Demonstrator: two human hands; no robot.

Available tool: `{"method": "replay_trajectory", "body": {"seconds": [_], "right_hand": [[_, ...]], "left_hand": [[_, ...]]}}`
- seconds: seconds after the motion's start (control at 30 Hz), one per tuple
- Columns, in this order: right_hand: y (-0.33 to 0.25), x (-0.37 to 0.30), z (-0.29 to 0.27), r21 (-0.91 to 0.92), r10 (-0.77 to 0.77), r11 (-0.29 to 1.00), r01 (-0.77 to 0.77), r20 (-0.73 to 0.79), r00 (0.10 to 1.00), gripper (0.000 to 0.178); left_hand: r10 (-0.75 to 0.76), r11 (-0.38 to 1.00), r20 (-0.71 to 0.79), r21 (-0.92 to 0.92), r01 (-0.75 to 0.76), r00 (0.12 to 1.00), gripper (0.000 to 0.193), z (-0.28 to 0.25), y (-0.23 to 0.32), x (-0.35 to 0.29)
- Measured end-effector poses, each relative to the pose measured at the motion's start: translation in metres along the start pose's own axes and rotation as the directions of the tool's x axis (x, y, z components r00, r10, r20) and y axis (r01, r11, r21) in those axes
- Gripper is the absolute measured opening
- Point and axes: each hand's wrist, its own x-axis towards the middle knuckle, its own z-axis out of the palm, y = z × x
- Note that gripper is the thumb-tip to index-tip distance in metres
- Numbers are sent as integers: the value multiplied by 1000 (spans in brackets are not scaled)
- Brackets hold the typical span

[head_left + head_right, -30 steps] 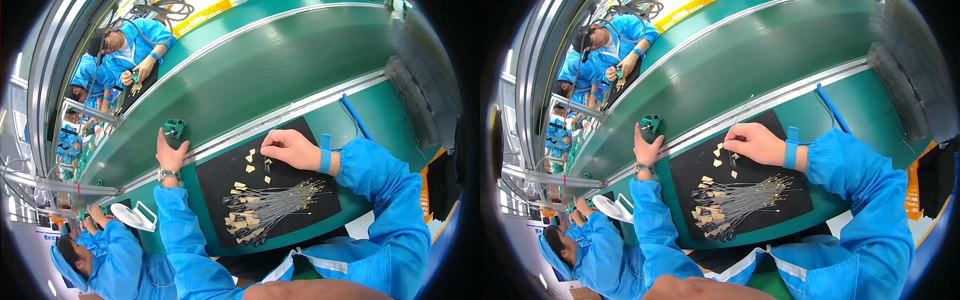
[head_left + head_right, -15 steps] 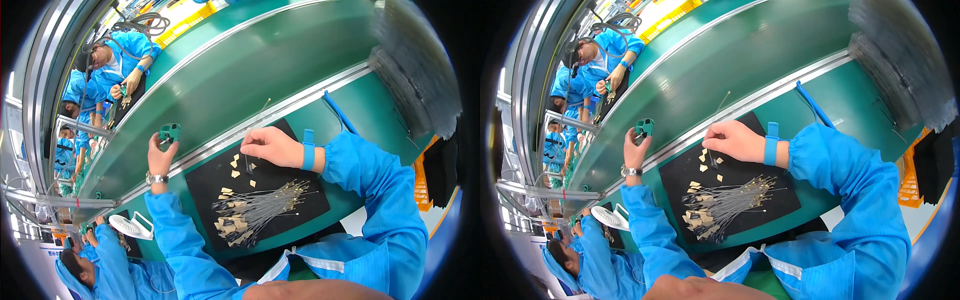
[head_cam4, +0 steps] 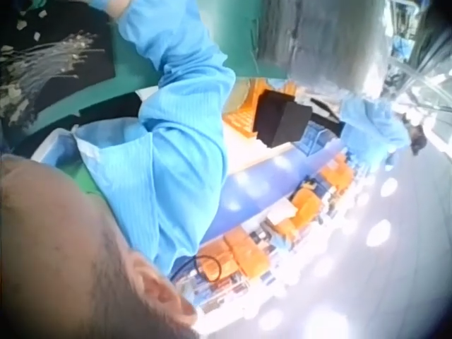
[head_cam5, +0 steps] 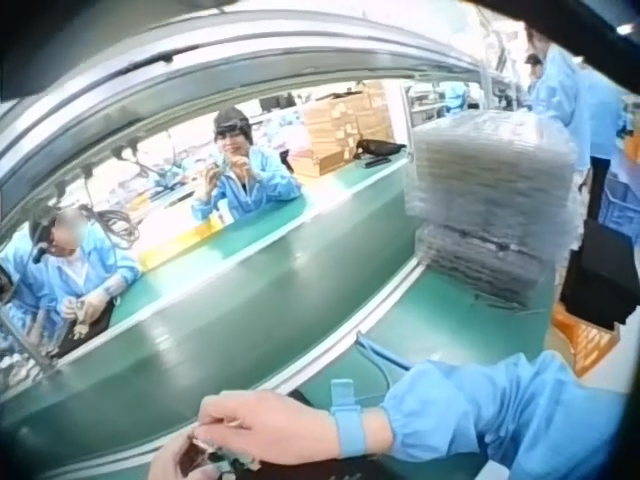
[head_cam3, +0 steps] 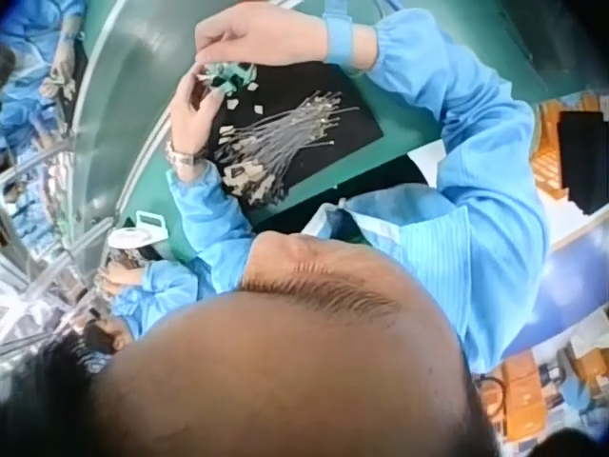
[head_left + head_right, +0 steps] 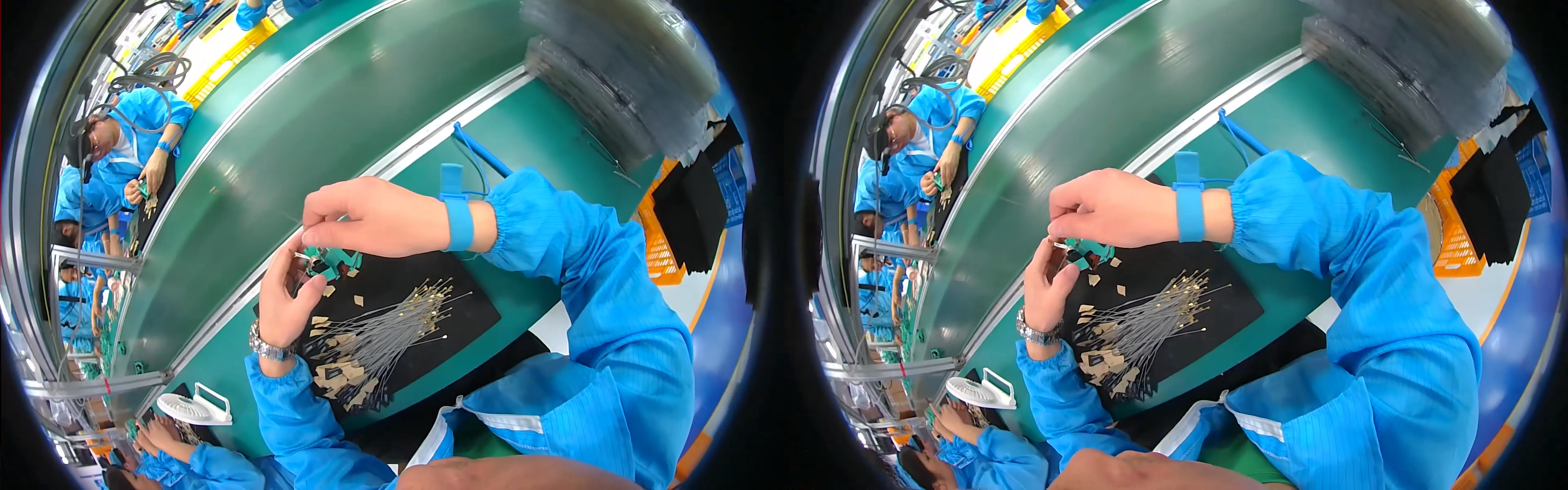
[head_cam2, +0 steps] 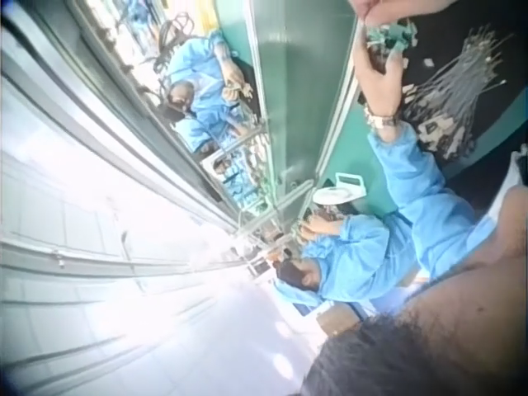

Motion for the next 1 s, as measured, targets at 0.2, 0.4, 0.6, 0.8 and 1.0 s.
{"method": "replay_trajectory", "body": {"seconds": [0.2, 0.4, 0.6, 0.8, 1.0], "right_hand": [[2, 0, 0, -50, 62, 997, -62, 4, 998, 21], [3, 5, -13, 37, 10, 999, -10, 16, 1000, 22], [-1, 5, -17, 108, 24, 994, -32, 76, 997, 23], [1, 4, -11, 161, 34, 985, -64, 184, 982, 26], [4, 3, -11, 95, 49, 993, -70, 206, 977, 27]], "left_hand": [[-52, 994, 12, -98, 53, 999, 67, 6, -10, 1], [10, 993, -53, -120, -16, 999, 66, 9, -7, 1], [-1, 990, -64, -142, -8, 998, 65, 11, 1, -2], [23, 986, 2, -165, -23, 1000, 62, 12, -6, -3], [54, 984, 48, -171, -45, 997, 62, 18, -10, -2]]}}
